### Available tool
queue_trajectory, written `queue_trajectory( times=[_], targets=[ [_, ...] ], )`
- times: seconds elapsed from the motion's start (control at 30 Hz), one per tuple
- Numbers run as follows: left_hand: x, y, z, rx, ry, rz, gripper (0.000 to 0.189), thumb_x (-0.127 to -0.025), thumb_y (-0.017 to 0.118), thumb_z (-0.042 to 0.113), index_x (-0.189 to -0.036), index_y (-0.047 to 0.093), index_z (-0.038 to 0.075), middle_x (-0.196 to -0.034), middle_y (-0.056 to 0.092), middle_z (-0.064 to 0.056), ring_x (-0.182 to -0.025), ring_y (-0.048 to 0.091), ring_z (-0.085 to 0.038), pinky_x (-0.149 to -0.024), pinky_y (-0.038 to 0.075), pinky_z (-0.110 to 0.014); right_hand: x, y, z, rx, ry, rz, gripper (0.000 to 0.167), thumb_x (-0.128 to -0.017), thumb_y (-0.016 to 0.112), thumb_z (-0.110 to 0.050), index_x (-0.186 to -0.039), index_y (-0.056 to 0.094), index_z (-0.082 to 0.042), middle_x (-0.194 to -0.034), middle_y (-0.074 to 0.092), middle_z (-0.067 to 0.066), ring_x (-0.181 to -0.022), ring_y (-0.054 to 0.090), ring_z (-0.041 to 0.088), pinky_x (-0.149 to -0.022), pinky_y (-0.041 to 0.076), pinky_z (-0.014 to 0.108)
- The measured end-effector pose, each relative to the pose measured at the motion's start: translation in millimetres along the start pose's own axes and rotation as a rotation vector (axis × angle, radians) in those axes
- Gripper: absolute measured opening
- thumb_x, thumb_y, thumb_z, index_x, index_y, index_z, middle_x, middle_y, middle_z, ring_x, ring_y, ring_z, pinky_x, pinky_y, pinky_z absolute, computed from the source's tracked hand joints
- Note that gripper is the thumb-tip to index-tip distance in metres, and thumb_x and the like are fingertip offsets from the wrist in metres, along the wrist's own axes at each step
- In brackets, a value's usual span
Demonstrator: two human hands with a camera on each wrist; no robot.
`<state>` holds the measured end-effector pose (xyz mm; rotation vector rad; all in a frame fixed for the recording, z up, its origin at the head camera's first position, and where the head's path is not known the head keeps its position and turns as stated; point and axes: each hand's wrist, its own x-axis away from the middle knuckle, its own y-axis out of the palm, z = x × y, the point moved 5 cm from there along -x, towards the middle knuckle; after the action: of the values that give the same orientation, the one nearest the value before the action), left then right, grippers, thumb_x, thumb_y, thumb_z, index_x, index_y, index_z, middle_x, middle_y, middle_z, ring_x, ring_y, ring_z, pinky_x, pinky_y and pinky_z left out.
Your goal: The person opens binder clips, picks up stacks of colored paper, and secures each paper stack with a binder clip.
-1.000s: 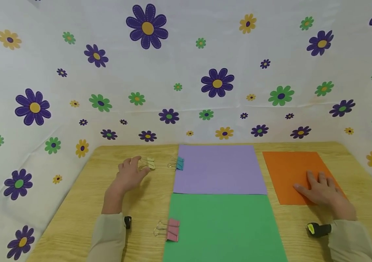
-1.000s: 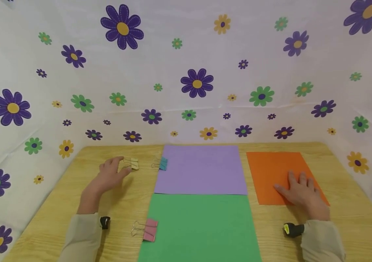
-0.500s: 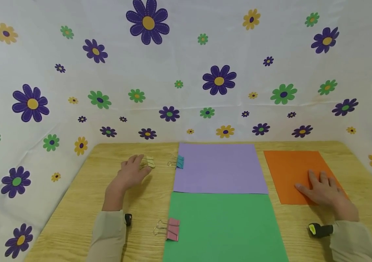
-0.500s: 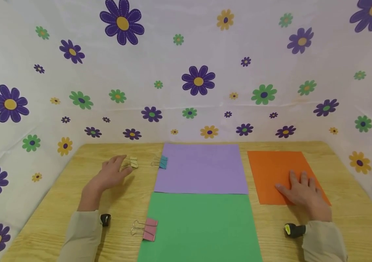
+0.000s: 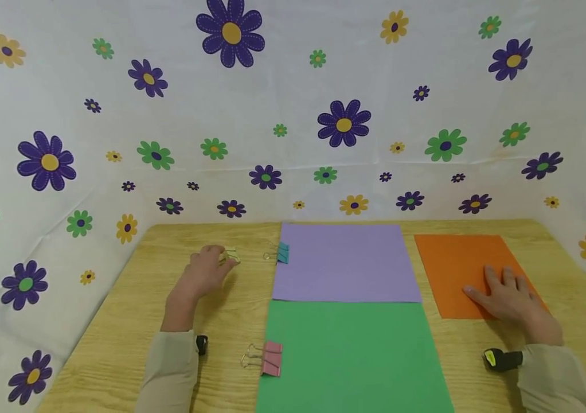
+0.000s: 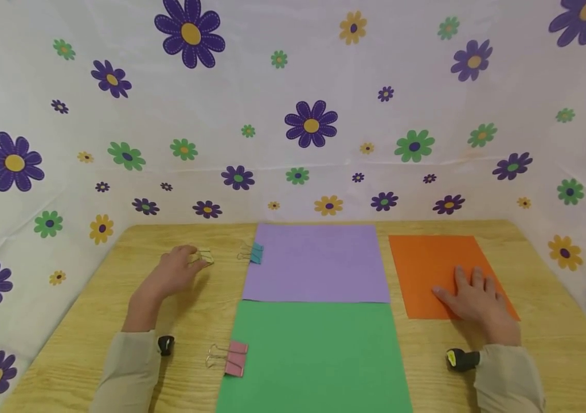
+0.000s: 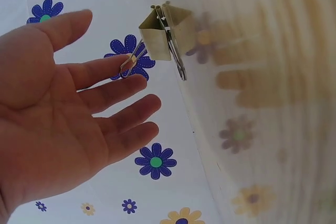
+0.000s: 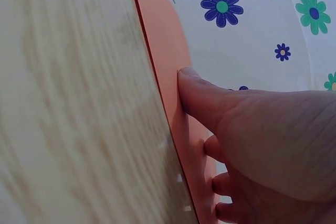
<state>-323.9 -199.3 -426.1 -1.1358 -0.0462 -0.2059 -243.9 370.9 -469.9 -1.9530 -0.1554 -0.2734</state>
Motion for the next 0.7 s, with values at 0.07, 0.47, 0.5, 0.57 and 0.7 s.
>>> queue_trajectory(
  times=[0.07, 0.47, 0.5, 0.57, 0.7],
  targets=[
    [-0.2, -1.8, 0.3, 0.007, -0.004, 0.018, 0.055, -0.105, 0.042, 0.031, -0.141, 0.041, -0.012, -0.145, 0.039, -0.035, -0.132, 0.035, -0.056, -0.106, 0.034, -0.065, -0.3, 0.2, 0.8, 0.002, -0.001, 0.002, 0.097, -0.101, 0.039, -0.060, -0.146, 0.010, 0.021, -0.143, -0.003, 0.053, -0.128, 0.000, 0.072, -0.099, 0.009, 0.083],
    [3.1, -12.5, -4.4, 0.022, -0.063, 0.146, 0.018, -0.097, 0.050, 0.010, -0.100, 0.063, -0.002, -0.087, 0.062, -0.013, -0.071, 0.054, -0.023, -0.058, 0.044, -0.033, -1.2, 1.1, 1.8, 0.027, -0.007, 0.010, 0.097, -0.101, 0.036, -0.061, -0.146, 0.013, 0.021, -0.143, 0.000, 0.052, -0.127, 0.005, 0.072, -0.100, 0.013, 0.081],
    [3.4, -13.0, -3.7, 0.019, -0.060, 0.150, 0.015, -0.096, 0.052, 0.008, -0.099, 0.063, -0.001, -0.088, 0.063, -0.013, -0.073, 0.055, -0.024, -0.060, 0.046, -0.034, -1.1, 0.9, 1.7, 0.025, -0.006, 0.009, 0.097, -0.101, 0.036, -0.061, -0.146, 0.013, 0.021, -0.143, 0.000, 0.052, -0.127, 0.004, 0.072, -0.100, 0.012, 0.081],
    [4.0, -13.0, -2.4, 0.019, -0.051, 0.152, 0.014, -0.094, 0.054, 0.006, -0.102, 0.063, -0.001, -0.094, 0.065, -0.015, -0.078, 0.057, -0.026, -0.066, 0.049, -0.038, -0.7, 0.4, 1.2, 0.024, -0.008, 0.009, 0.096, -0.101, 0.037, -0.060, -0.146, 0.012, 0.021, -0.143, 0.000, 0.052, -0.127, 0.004, 0.072, -0.099, 0.013, 0.082],
    [5.5, -12.4, -0.4, 0.035, -0.043, 0.139, 0.023, -0.095, 0.052, 0.004, -0.116, 0.059, -0.002, -0.104, 0.066, -0.019, -0.086, 0.061, -0.030, -0.072, 0.051, -0.044, 0.1, 0.1, 0.4, 0.018, -0.013, 0.001, 0.095, -0.102, 0.036, -0.059, -0.146, 0.011, 0.021, -0.143, -0.001, 0.053, -0.127, 0.003, 0.072, -0.098, 0.013, 0.082]
  ],
)
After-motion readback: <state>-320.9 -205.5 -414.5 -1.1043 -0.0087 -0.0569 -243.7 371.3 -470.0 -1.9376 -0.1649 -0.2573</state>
